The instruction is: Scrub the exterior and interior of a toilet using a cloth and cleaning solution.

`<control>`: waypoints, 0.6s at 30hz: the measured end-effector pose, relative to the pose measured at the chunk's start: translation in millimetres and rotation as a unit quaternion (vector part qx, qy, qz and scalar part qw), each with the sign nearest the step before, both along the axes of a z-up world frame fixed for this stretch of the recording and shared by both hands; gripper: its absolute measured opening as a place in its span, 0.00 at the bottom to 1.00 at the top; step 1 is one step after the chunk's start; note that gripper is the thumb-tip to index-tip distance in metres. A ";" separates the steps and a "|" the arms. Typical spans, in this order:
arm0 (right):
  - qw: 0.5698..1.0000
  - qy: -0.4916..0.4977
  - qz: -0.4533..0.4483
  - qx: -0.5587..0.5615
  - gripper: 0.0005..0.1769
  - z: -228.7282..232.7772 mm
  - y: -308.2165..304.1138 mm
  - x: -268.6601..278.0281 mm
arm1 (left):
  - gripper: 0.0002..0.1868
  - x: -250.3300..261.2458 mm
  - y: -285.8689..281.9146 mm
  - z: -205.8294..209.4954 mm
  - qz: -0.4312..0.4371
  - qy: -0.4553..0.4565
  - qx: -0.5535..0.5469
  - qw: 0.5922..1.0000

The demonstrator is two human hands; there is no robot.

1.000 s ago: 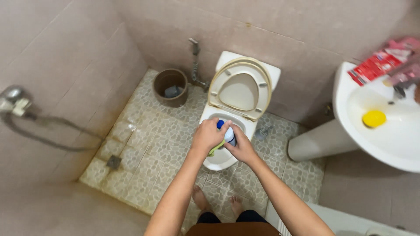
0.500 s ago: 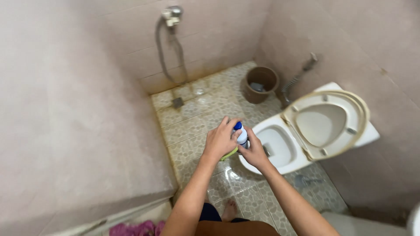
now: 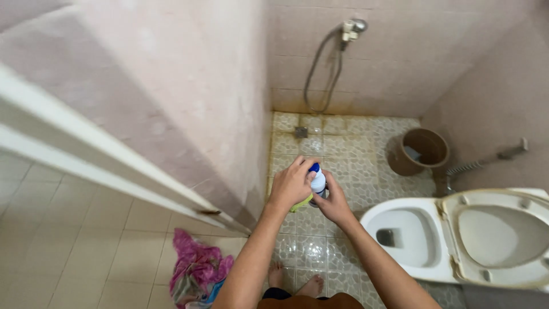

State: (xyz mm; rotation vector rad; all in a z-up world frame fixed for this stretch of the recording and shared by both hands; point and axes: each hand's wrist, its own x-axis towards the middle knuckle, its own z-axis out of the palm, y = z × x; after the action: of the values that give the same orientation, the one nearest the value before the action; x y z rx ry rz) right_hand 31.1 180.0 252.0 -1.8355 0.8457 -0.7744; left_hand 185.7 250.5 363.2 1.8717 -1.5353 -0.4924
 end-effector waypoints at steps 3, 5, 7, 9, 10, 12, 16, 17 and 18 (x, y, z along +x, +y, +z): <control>0.999 -0.030 0.034 0.012 0.37 -3.5 8.1 28.1 | 0.16 22.9 15.0 3.5 0.032 -0.003 -0.006 0.999; 0.998 -0.027 0.051 0.007 0.37 -0.6 15.1 44.3 | 0.16 36.6 20.4 -0.2 0.055 -0.003 -0.005 0.998; 0.998 -0.024 0.063 0.003 0.37 -4.5 19.7 57.8 | 0.17 47.0 25.3 0.9 0.074 -0.002 -0.003 0.997; 0.996 -0.043 0.072 0.002 0.38 -15.5 22.4 67.7 | 0.21 53.2 29.8 6.9 0.107 0.003 0.033 0.994; 0.996 -0.044 0.075 0.003 0.38 -23.7 21.6 70.8 | 0.21 56.2 32.7 8.6 0.109 0.002 0.034 0.993; 0.997 -0.022 0.071 -0.022 0.34 -40.1 19.3 73.7 | 0.24 60.0 36.7 11.5 0.126 0.017 0.026 0.992; 0.998 -0.041 0.055 0.007 0.38 -12.3 31.2 78.4 | 0.22 62.5 42.8 16.4 0.088 0.023 -0.006 0.996; 0.999 -0.025 0.040 0.027 0.37 -8.0 32.7 77.5 | 0.20 62.2 42.6 15.5 0.074 0.009 0.004 0.997; 0.999 -0.008 0.024 0.047 0.36 -3.7 34.0 76.3 | 0.19 61.8 42.2 14.6 0.059 -0.005 0.013 0.998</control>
State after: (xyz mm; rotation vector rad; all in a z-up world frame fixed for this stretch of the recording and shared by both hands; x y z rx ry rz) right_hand 107.5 214.0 248.2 -1.7585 0.8109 -0.7070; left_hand 247.5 292.8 377.7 1.9747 -1.4210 -0.4511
